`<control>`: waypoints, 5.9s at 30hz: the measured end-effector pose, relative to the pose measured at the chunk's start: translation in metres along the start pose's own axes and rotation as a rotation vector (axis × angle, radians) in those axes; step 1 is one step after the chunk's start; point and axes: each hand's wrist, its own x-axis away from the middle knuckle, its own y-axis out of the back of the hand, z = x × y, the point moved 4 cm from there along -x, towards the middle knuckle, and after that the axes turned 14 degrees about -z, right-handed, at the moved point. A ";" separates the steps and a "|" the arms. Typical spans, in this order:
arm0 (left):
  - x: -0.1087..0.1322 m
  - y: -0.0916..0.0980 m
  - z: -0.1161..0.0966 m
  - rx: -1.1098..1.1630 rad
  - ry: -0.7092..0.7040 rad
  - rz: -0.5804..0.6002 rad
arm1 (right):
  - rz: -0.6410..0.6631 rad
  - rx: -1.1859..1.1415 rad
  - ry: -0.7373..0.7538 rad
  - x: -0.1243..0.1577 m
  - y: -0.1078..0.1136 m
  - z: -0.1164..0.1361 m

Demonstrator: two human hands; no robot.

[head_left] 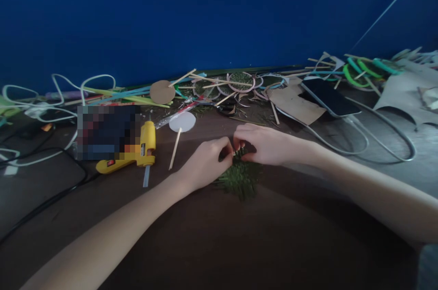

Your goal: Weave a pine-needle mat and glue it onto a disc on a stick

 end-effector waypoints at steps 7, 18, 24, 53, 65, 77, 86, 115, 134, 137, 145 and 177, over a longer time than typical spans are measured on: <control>0.000 0.001 -0.001 0.020 0.009 0.028 | -0.027 -0.083 0.028 -0.001 -0.001 0.004; 0.000 0.001 0.001 0.019 0.005 0.070 | -0.053 -0.136 0.014 -0.001 0.003 0.006; 0.001 0.000 0.000 -0.013 -0.021 0.080 | -0.039 -0.175 -0.042 0.000 0.006 0.006; 0.004 -0.004 0.001 -0.063 -0.119 0.091 | 0.126 0.040 -0.432 0.003 0.011 -0.018; 0.004 -0.003 0.000 -0.072 -0.094 0.103 | 0.240 -0.055 -0.423 0.002 0.011 -0.016; 0.006 -0.001 0.000 -0.080 -0.102 0.079 | 0.282 -0.215 -0.442 0.001 0.006 -0.019; 0.006 -0.001 0.005 0.007 -0.055 -0.025 | 0.258 -0.200 -0.469 0.001 0.004 -0.021; 0.006 -0.009 0.004 0.011 -0.089 -0.012 | 0.286 -0.178 -0.413 0.003 0.012 -0.019; 0.003 -0.012 0.004 -0.002 -0.040 0.002 | 0.301 -0.237 -0.394 0.001 0.015 -0.018; 0.002 -0.013 0.003 -0.027 -0.039 -0.006 | 0.233 -0.278 -0.375 -0.001 0.014 -0.013; 0.000 -0.015 0.003 -0.012 -0.005 -0.024 | 0.185 -0.343 -0.425 -0.003 0.007 -0.010; 0.001 -0.015 0.003 -0.042 -0.041 -0.076 | 0.186 0.186 -0.317 0.007 0.011 0.002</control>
